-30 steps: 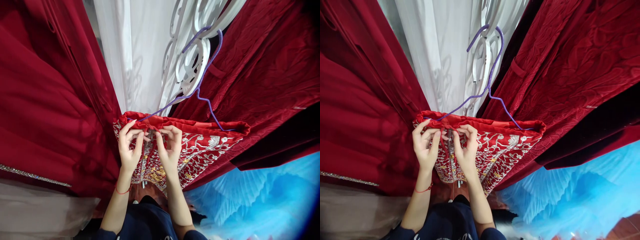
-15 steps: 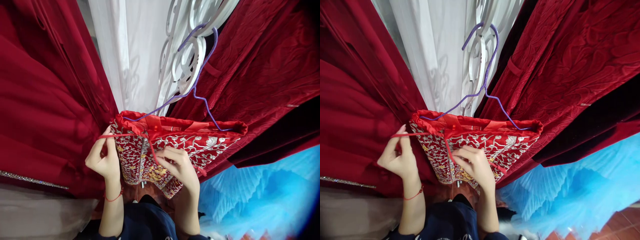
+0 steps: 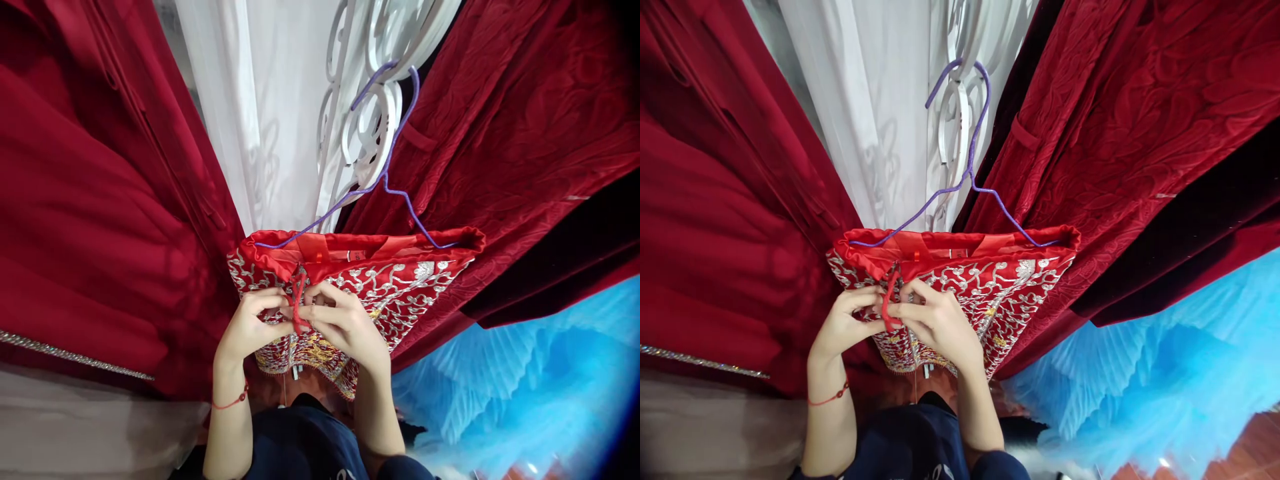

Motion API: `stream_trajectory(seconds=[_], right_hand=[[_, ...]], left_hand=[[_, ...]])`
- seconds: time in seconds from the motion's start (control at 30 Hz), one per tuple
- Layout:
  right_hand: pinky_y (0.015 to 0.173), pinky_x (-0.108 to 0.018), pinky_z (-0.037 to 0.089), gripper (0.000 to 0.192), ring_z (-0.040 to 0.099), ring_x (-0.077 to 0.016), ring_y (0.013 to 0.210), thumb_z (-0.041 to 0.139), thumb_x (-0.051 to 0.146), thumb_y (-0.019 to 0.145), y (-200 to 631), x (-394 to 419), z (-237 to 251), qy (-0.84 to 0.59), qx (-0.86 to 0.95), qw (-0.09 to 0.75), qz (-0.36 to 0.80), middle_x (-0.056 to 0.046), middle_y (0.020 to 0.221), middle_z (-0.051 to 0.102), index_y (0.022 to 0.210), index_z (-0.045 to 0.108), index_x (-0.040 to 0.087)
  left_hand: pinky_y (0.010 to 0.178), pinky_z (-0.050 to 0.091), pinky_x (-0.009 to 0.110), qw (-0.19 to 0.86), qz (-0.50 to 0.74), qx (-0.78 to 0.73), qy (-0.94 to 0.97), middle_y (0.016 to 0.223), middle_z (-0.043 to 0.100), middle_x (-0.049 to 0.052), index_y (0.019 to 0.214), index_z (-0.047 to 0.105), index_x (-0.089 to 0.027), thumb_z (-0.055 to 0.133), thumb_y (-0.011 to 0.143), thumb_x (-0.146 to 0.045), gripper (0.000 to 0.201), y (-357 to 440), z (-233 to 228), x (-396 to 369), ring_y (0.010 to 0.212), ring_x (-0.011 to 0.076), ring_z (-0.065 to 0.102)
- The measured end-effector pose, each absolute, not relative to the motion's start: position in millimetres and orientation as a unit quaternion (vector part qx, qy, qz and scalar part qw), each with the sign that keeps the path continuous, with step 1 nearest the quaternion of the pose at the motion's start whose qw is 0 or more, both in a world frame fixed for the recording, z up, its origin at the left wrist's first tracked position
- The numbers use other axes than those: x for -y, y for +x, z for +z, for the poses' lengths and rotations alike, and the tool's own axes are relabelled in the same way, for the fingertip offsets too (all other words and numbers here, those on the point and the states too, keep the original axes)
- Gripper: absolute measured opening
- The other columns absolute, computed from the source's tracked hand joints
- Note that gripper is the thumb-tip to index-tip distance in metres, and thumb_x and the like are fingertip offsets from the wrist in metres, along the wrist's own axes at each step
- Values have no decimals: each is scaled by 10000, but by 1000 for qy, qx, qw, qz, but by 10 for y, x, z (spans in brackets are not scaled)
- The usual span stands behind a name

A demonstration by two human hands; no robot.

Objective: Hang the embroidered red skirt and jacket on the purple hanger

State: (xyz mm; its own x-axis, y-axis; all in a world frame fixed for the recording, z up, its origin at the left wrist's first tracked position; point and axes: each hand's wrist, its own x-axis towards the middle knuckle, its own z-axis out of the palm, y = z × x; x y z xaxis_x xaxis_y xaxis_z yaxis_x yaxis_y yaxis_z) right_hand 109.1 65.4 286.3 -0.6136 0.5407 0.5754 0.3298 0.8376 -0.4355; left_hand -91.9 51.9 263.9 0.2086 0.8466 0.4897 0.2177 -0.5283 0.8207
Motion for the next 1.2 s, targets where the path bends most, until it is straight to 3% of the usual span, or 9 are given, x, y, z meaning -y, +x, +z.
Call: stream_trajectory(seconds=[0.13, 0.27, 0.37, 0.57, 0.67, 1.03, 1.1, 1.2], right_hand=[[535, -203, 388, 235, 512, -70, 619, 482, 258, 1014, 1028, -638, 2811, -290, 889, 355, 14, -35, 963, 598, 1022, 716, 248], [524, -197, 370, 231, 505, -77, 612, 449, 216, 1023, 940, -724, 2761, -301, 876, 376, -18, -35, 905, 609, 1100, 666, 216], [525, -205, 383, 193, 518, -86, 610, 466, 194, 1010, 891, -796, 2739, -305, 862, 404, -10, -36, 890, 617, 1108, 632, 194], [653, -225, 486, 101, 604, -110, 704, 571, 138, 921, 889, -797, 2762, -333, 784, 523, 25, -8, 839, 642, 1001, 592, 196], [663, -239, 493, 95, 600, -114, 709, 588, 124, 894, 956, -814, 2808, -364, 730, 579, -8, -3, 831, 641, 953, 598, 198], [773, -317, 495, 85, 654, -154, 811, 616, 147, 891, 1213, -835, 2799, -425, 691, 570, -130, -26, 888, 713, 955, 637, 199], [766, -305, 503, 110, 656, -146, 807, 616, 123, 891, 1227, -806, 2813, -423, 686, 577, -127, -26, 896, 714, 968, 640, 197], [763, -289, 522, 167, 653, -144, 845, 621, 97, 887, 1167, -706, 2840, -400, 703, 582, -87, -37, 929, 699, 1021, 644, 195]], left_hand=[[738, 549, 284, 374, 490, -400, 678, 835, 695, 68, 794, 774, -180, 832, 724, -367, 207, -939, 2586, -539, 806, 198, 664], [620, 490, 234, 386, 530, -440, 614, 690, 602, 18, 779, 770, -161, 804, 754, -372, 216, -857, 2517, -548, 641, 130, 558], [500, 380, 207, 329, 587, -460, 580, 606, 527, -13, 673, 724, -152, 786, 766, -343, 221, -775, 2495, -536, 542, 87, 440], [564, 449, 186, 214, 718, -458, 479, 644, 596, -35, 914, 619, -195, 634, 905, -361, 167, -751, 2530, -591, 549, 85, 545], [574, 466, 190, 149, 733, -469, 469, 739, 661, -5, 926, 638, -188, 647, 900, -359, 173, -823, 2563, -658, 580, 89, 598], [576, 463, 170, 28, 770, -510, 382, 747, 686, 0, 837, 711, -170, 736, 824, -358, 190, -969, 2606, -786, 641, 87, 601], [573, 469, 165, 40, 776, -493, 392, 739, 680, -4, 851, 699, -171, 726, 839, -343, 175, -985, 2589, -774, 631, 84, 611], [586, 513, 182, 138, 740, -452, 478, 818, 703, 14, 978, 676, -185, 739, 827, -354, 235, -1001, 2546, -723, 682, 116, 673]])
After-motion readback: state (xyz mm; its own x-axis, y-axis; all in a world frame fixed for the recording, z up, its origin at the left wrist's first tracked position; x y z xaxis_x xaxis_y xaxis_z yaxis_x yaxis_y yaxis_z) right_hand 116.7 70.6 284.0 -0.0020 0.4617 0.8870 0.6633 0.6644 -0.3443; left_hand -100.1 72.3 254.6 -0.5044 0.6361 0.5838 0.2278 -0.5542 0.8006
